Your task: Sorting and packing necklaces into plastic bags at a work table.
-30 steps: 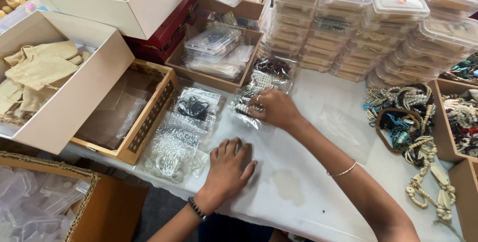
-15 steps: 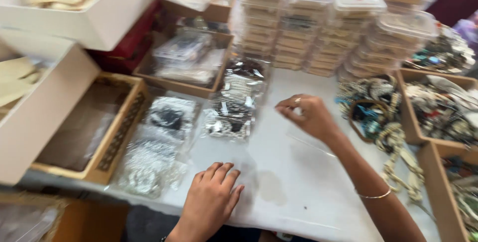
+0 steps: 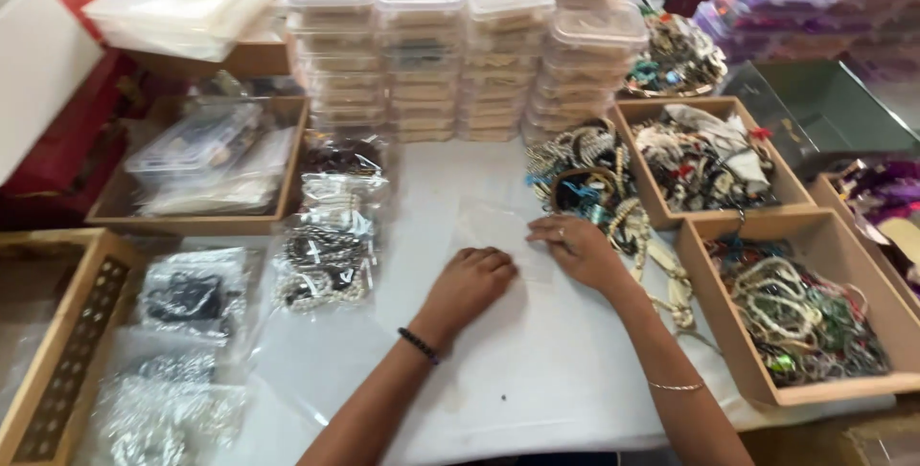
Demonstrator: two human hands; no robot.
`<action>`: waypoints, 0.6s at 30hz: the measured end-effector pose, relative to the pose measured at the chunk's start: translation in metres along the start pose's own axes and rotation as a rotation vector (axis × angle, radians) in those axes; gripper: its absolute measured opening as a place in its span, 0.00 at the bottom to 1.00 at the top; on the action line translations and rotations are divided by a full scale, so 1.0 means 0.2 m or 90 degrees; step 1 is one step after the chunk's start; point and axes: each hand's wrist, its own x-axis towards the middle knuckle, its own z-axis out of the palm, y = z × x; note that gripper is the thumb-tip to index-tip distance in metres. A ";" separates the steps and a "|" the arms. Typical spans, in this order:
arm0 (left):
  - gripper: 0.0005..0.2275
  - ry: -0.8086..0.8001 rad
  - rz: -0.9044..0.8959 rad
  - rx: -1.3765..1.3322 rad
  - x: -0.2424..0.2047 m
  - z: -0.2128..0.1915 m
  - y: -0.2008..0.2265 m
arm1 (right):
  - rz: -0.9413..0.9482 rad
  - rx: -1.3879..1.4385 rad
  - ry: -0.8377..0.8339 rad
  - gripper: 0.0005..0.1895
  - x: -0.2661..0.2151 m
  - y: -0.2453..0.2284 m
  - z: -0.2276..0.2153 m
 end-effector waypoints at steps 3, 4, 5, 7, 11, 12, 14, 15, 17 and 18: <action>0.09 0.011 0.001 -0.034 -0.03 -0.03 -0.08 | -0.080 -0.033 -0.040 0.15 0.02 -0.16 -0.06; 0.09 0.049 -0.030 -0.057 -0.02 -0.10 -0.07 | -0.125 -0.053 -0.072 0.13 0.03 -0.23 -0.08; 0.09 0.088 -0.061 -0.076 -0.01 -0.18 -0.07 | -0.173 -0.073 -0.103 0.14 0.05 -0.30 -0.10; 0.08 0.121 -0.111 -0.108 0.01 -0.30 -0.05 | -0.173 -0.058 -0.099 0.18 0.04 -0.31 -0.08; 0.05 0.207 -0.189 -0.160 0.00 -0.33 -0.06 | -0.068 -0.015 -0.074 0.11 -0.01 -0.18 0.01; 0.05 0.208 -0.188 -0.162 0.00 -0.33 -0.06 | -0.067 -0.017 -0.073 0.11 -0.01 -0.17 0.01; 0.06 0.230 -0.143 -0.107 0.00 -0.32 -0.06 | -0.075 -0.045 0.003 0.06 -0.03 -0.14 0.03; 0.06 0.229 -0.141 -0.109 -0.01 -0.32 -0.06 | -0.072 -0.046 0.005 0.06 -0.02 -0.17 0.03; 0.06 0.222 -0.118 -0.040 -0.01 -0.33 -0.05 | -0.063 -0.023 0.016 0.05 0.00 -0.23 0.03; 0.06 0.222 -0.115 -0.042 -0.01 -0.33 -0.05 | -0.062 -0.026 0.018 0.05 0.00 -0.25 0.04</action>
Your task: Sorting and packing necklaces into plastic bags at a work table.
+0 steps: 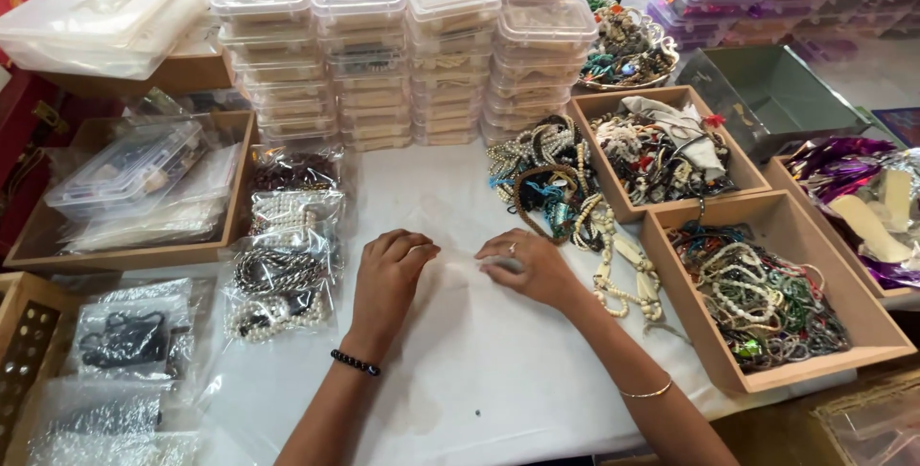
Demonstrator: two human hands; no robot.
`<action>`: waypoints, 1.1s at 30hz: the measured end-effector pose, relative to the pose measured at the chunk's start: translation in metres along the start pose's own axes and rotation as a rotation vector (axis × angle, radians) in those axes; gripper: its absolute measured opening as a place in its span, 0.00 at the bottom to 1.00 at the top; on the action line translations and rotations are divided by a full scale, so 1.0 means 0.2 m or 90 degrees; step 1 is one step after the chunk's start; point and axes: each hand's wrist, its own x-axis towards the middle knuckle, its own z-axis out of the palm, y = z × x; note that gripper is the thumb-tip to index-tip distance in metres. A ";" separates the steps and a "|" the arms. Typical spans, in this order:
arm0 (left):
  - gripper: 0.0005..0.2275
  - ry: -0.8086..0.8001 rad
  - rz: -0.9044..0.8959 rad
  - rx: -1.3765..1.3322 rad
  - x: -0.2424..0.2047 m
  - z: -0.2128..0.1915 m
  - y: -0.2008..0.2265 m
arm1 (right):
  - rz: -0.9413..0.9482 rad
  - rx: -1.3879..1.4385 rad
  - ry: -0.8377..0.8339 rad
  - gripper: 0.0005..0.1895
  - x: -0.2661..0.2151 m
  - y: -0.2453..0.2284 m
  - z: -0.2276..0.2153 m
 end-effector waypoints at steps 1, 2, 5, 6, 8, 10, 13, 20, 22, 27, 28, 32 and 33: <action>0.06 -0.008 -0.007 0.017 0.00 0.00 0.00 | -0.024 -0.004 -0.004 0.05 0.01 -0.02 0.00; 0.06 -0.016 -0.013 0.034 0.00 0.00 0.00 | -0.047 -0.008 -0.009 0.06 0.02 -0.03 0.01; 0.08 -0.061 -0.009 0.035 0.02 -0.03 0.04 | -0.033 -0.033 0.011 0.03 -0.02 -0.01 0.05; 0.08 -0.064 -0.008 0.033 0.02 -0.02 0.07 | -0.029 -0.034 0.011 0.03 -0.02 -0.03 0.06; 0.17 -0.090 0.044 0.033 0.03 -0.02 0.12 | -0.024 -0.089 0.073 0.04 -0.01 -0.06 0.07; 0.17 -0.101 0.060 0.055 0.01 0.03 0.16 | -0.051 -0.128 0.083 0.03 -0.01 -0.11 0.08; 0.12 -0.127 0.056 0.102 -0.04 0.08 0.17 | -0.075 -0.190 0.075 0.03 -0.01 -0.14 0.12; 0.08 -0.094 -0.029 0.095 -0.02 0.07 0.20 | -0.072 -0.223 0.087 0.04 0.00 -0.15 0.11; 0.08 -0.098 -0.042 0.096 -0.04 0.09 0.19 | -0.070 -0.225 0.099 0.06 -0.01 -0.15 0.12; 0.11 -0.111 -0.086 0.122 -0.06 0.11 0.21 | -0.074 -0.205 0.121 0.08 0.00 -0.17 0.13; 0.12 -0.111 -0.094 0.124 -0.05 0.11 0.22 | -0.091 -0.215 0.134 0.08 0.00 -0.18 0.13; 0.16 -0.108 -0.085 0.120 -0.06 0.12 0.24 | -0.114 -0.168 0.119 0.08 0.00 -0.18 0.14; 0.16 -0.109 -0.085 0.121 -0.06 0.13 0.23 | -0.114 -0.166 0.120 0.08 0.00 -0.18 0.13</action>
